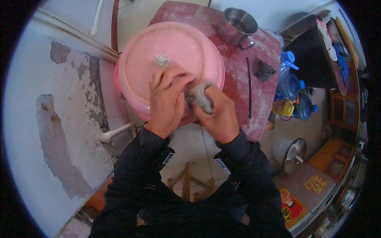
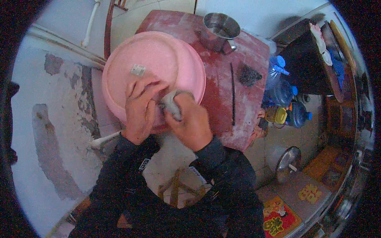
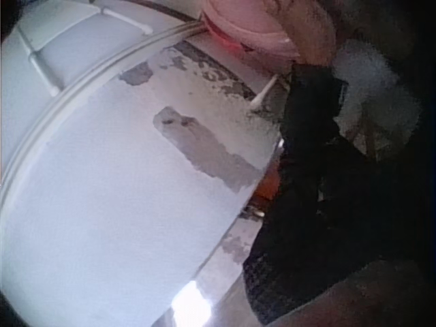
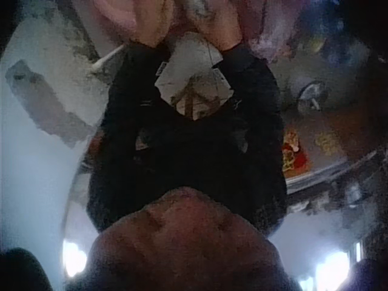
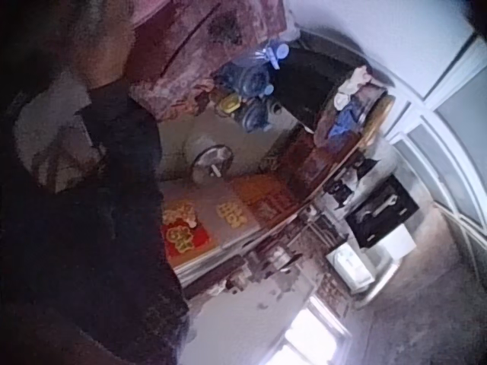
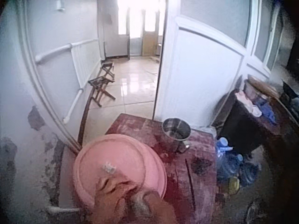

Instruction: The person washes a pink plastic basin using a cloth. They scrub the interior and exterior surfaces, flip the basin to access the bottom, and continue wiping all sides. The basin is held and rotated by hand throughout the process.

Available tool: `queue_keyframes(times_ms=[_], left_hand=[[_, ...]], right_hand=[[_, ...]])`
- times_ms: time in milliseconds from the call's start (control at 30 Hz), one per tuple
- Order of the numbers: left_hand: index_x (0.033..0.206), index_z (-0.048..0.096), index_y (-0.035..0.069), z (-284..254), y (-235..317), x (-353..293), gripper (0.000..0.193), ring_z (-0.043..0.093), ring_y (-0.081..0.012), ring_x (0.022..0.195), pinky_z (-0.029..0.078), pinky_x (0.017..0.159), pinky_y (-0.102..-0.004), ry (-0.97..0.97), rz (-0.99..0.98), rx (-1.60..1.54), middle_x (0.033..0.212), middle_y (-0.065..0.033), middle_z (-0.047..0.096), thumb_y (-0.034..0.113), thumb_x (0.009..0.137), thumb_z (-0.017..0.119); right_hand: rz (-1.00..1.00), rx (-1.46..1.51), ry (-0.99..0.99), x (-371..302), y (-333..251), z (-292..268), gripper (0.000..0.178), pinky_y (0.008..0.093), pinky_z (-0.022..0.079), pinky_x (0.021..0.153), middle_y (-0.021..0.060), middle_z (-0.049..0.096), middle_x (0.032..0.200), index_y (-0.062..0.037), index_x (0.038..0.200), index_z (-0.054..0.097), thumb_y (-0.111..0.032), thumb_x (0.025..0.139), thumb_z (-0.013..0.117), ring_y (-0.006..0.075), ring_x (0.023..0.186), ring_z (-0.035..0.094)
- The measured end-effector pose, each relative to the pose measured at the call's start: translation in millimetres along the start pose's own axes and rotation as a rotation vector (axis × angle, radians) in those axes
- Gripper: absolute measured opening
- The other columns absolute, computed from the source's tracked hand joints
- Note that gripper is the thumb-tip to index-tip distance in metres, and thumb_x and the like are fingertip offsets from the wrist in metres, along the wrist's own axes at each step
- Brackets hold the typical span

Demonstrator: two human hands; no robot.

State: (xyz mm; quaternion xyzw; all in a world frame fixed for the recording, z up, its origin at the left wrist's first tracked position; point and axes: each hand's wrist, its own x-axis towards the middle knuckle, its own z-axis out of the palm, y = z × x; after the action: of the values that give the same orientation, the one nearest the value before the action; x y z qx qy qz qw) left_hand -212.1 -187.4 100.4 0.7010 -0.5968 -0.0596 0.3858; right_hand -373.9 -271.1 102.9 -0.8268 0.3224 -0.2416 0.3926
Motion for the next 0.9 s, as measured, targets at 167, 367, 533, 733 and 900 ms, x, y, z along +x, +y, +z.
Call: queue_keyframes(times_ms=[167, 367, 533, 733, 900], left_hand=[[0.119, 0.073, 0.008, -0.6, -1.4, -1.6, 0.048, 0.055, -0.0347, 0.117, 0.041, 0.107, -0.0417, 0.0, -0.001, 0.015, 0.123, -0.0121, 0.065, -0.005, 0.079, 0.05], [0.118, 0.073, 0.008, 0.8, 1.5, 0.3, 0.046, 0.054, -0.0363, 0.116, 0.041, 0.105, -0.0432, 0.0, -0.007, -0.015, 0.123, -0.0129, 0.065, -0.003, 0.079, 0.051], [0.118, 0.072, 0.007, -0.9, 2.7, -1.1, 0.044, 0.054, -0.037, 0.117, 0.042, 0.105, -0.044, -0.022, -0.015, 0.022, 0.124, -0.0135, 0.065, -0.002, 0.08, 0.054], [0.121, 0.07, 0.006, -16.4, -16.3, -6.6, 0.034, 0.058, -0.0373, 0.116, 0.046, 0.102, -0.0451, 0.054, -0.041, 0.172, 0.125, -0.0167, 0.065, 0.005, 0.088, 0.06], [0.124, 0.072, 0.006, -77.5, -84.6, -3.5, 0.034, 0.065, -0.0304, 0.109, 0.05, 0.099, -0.0427, 0.372, -0.355, 0.321, 0.112, -0.0148, 0.072, 0.026, 0.097, 0.063]], right_hand=[[0.161, 0.07, 0.196, 5.5, 1.8, -7.0, 0.021, 0.0421, 0.054, 0.073, 0.0204, 0.067, 0.092, 0.0005, 0.102, 0.064, -0.011, 0.088, 0.074, 0.0377, 0.081, 0.067], [0.079, 0.016, -0.046, -2.2, 0.9, -2.1, 0.025, 0.0474, 0.054, 0.074, 0.0231, 0.067, 0.097, 0.0002, 0.107, 0.062, -0.013, 0.089, 0.072, 0.046, 0.088, 0.067], [0.216, -0.008, 0.212, 4.5, 56.6, -10.7, 0.019, 0.0473, 0.052, 0.075, 0.0251, 0.068, 0.095, 0.0018, 0.104, 0.064, -0.015, 0.095, 0.067, 0.0416, 0.089, 0.068], [0.239, 0.048, 0.185, -2.6, 89.1, -3.8, 0.023, 0.0474, 0.051, 0.076, 0.0265, 0.069, 0.093, 0.0026, 0.104, 0.064, -0.019, 0.098, 0.066, 0.0421, 0.087, 0.069], [0.288, 0.065, 0.181, -9.9, 73.4, -7.3, 0.025, 0.0458, 0.052, 0.074, 0.0253, 0.069, 0.091, 0.0031, 0.106, 0.065, -0.02, 0.097, 0.067, 0.0396, 0.083, 0.069]])
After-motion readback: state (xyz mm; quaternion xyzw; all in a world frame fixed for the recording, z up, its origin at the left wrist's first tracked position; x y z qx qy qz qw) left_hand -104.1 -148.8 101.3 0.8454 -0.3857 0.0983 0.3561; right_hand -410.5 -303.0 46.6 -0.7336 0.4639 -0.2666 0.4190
